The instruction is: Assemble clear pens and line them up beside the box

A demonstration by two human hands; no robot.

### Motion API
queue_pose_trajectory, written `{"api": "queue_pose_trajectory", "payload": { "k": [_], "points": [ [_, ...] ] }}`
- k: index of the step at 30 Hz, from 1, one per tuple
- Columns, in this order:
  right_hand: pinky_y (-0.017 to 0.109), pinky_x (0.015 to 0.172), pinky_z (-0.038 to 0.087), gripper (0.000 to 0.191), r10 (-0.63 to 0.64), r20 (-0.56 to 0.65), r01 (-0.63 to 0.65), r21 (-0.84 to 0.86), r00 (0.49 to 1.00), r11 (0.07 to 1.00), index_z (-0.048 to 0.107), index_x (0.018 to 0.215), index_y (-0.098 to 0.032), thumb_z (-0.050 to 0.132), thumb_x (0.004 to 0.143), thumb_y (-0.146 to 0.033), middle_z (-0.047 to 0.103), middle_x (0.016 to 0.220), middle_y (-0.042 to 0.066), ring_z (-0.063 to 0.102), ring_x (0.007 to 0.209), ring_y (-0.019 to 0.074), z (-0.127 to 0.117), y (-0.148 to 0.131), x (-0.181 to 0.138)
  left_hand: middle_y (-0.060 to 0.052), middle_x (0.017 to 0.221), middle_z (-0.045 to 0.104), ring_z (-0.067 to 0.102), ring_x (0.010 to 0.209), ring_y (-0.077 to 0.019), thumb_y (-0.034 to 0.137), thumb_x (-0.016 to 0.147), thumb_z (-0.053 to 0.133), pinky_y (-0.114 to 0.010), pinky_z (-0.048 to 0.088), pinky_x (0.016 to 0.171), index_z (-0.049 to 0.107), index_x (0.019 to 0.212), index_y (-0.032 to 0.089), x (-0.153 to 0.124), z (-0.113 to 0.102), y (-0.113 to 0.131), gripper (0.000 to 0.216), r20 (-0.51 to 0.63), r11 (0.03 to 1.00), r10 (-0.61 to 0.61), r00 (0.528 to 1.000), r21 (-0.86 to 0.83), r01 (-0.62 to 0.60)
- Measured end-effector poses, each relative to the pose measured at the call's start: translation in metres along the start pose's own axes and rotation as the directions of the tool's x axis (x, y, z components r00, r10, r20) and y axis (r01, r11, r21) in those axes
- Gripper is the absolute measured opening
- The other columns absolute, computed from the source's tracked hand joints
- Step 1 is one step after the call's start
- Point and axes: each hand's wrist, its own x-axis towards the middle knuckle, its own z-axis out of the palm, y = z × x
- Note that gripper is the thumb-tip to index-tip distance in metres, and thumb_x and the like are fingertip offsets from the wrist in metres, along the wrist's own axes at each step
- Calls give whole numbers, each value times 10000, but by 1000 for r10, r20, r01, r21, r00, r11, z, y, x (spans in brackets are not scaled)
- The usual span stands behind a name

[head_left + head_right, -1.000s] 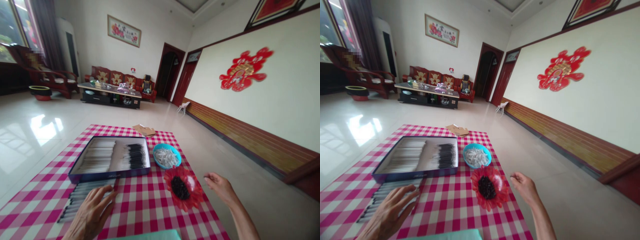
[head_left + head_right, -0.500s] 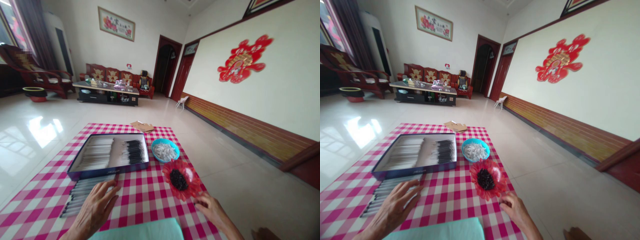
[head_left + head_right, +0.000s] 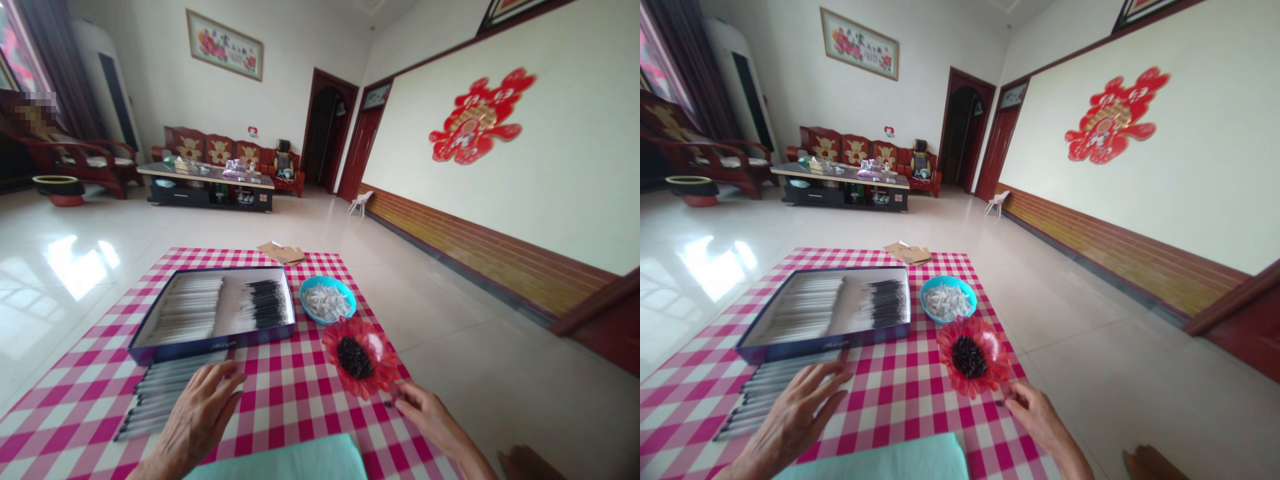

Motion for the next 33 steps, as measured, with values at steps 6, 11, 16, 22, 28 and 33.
{"api": "queue_pose_trajectory", "payload": {
  "k": [6, 11, 16, 22, 28, 33],
  "points": [
    [311, 734, 503, 283, 9, -311, -65, -169, 951, 983, 695, 816, -220, 534, 729, -435, 744, 856, 67, 672, 828, 262, -36, -18, 28, -69, 910, 621, 566, 774, -171, 144, 931, 384, -307, 487, 711, 634, 946, 203, 30, 17, 19, 257, -12, 993, -5, 1000, -119, 4],
    [290, 745, 504, 274, -256, -257, 186, -267, 932, 946, 692, 887, -201, 506, 773, -367, 734, 897, 74, 673, 818, 227, -21, -89, 85, -97, 922, 616, 567, 797, -197, 80, 901, 337, -335, 495, 695, 597, 1118, 207, 46, 45, 33, 362, -111, 983, -43, 993, -183, 22],
    [296, 753, 495, 207, -433, -61, 382, -368, 900, 848, 717, 836, -189, 536, 738, -201, 731, 856, 70, 668, 791, 205, 24, -141, 147, -94, 901, 612, 561, 768, -199, 89, 901, 348, -341, 486, 685, 575, 1115, 195, 36, 62, 38, 330, -79, 977, -55, 995, -210, 37],
    [296, 801, 469, 206, -540, 84, 531, -353, 838, 770, 715, 863, -184, 533, 773, -151, 718, 881, 66, 645, 841, 193, 82, -193, 182, -83, 822, 597, 541, 735, -205, 87, 892, 347, -358, 459, 649, 564, 1077, 202, 30, 62, 38, 308, -44, 966, -101, 994, -243, 88],
    [250, 780, 465, 227, -641, 258, 691, -260, 722, 674, 722, 878, -194, 534, 776, -118, 709, 878, 53, 648, 816, 166, 166, -261, 186, -75, 697, 577, 534, 660, -198, 133, 868, 419, -340, 447, 574, 594, 993, 210, 29, 79, 38, 229, -103, 980, -113, 988, -176, 94],
    [223, 785, 461, 241, -651, 358, 741, -264, 669, 617, 711, 968, -218, 601, 759, -171, 714, 939, 49, 658, 865, 168, 238, -301, 186, -16, 510, 499, 508, 508, -152, 137, 886, 415, -261, 384, 451, 639, 804, 238, 21, 124, 20, 259, -274, 999, -3, 962, 35, 13]
  ]
}}
